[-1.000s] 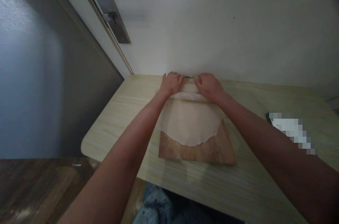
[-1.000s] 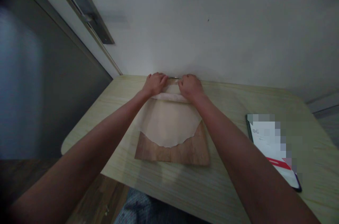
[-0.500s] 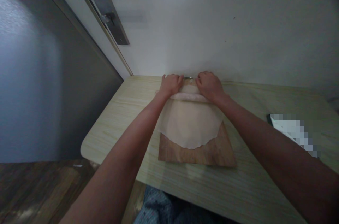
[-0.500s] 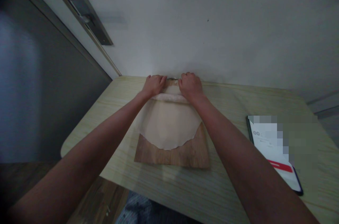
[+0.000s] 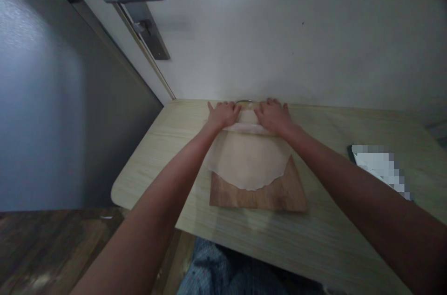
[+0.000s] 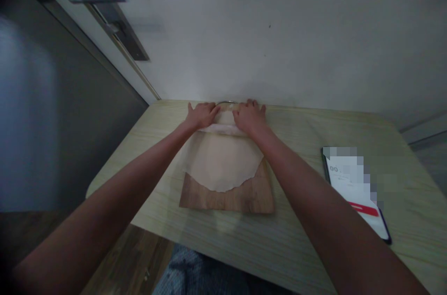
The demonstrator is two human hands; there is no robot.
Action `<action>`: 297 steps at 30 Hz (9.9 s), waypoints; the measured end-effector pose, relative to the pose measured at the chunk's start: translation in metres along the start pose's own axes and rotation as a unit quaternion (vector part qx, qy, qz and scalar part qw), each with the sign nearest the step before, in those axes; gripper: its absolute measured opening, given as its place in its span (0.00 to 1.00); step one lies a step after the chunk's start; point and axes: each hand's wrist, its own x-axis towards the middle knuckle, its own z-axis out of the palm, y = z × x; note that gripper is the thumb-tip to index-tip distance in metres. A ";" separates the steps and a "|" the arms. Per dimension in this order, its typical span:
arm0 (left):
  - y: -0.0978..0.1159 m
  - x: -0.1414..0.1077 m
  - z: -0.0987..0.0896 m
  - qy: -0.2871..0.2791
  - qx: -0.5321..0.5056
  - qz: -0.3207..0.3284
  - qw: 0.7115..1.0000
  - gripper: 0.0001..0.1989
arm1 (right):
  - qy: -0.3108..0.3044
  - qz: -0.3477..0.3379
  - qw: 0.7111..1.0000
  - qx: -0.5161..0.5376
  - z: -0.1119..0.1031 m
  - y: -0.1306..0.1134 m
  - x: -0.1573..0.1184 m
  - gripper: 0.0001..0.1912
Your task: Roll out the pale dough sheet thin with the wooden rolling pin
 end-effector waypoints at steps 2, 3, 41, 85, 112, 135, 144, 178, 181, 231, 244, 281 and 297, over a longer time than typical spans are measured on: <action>0.000 -0.003 -0.001 -0.007 0.007 -0.002 1.000 0.29 | -0.017 0.005 1.000 -0.001 0.001 0.000 -0.002 0.26; 0.001 -0.005 -0.001 -0.013 0.010 -0.006 1.000 0.30 | -0.030 0.005 1.000 0.001 0.002 0.001 -0.003 0.26; 0.016 -0.082 -0.004 0.048 0.084 -0.003 0.995 0.22 | -0.006 -0.075 0.997 0.017 -0.007 -0.019 -0.070 0.25; 0.023 -0.203 0.013 0.157 0.001 0.083 0.984 0.22 | 0.109 -0.150 0.982 0.015 -0.004 -0.031 -0.182 0.22; 0.020 -0.120 0.016 0.164 0.001 0.021 0.986 0.24 | 0.061 -0.133 0.989 -0.025 0.004 -0.026 -0.097 0.25; 0.008 -0.017 0.001 0.056 -0.066 -0.074 0.993 0.24 | 0.027 -0.091 0.995 -0.011 0.001 -0.019 -0.001 0.23; 0.006 -0.008 0.005 0.112 -0.054 -0.105 0.987 0.25 | 0.075 -0.028 0.997 0.001 0.000 -0.020 0.004 0.24; 0.032 -0.168 0.014 0.192 0.042 0.044 0.980 0.22 | 0.119 -0.118 0.985 0.036 -0.002 -0.043 -0.158 0.22; 0.038 -0.163 0.015 0.184 0.035 0.047 0.981 0.22 | 0.117 -0.112 0.986 0.040 -0.001 -0.044 -0.157 0.22; 0.032 0.013 0.005 0.123 -0.063 -0.065 0.988 0.28 | 0.053 -0.018 0.996 0.067 0.002 -0.028 0.018 0.27; 0.040 -0.047 0.011 0.174 -0.001 -0.057 0.983 0.23 | 0.114 -0.027 0.993 0.027 0.006 -0.038 -0.041 0.21; 0.051 -0.124 0.020 0.189 0.017 0.002 0.982 0.17 | 0.124 -0.084 0.989 0.019 0.007 -0.046 -0.111 0.17; 0.041 -0.056 0.015 0.159 -0.015 -0.025 0.987 0.22 | 0.103 -0.016 0.994 0.023 0.002 -0.039 -0.052 0.20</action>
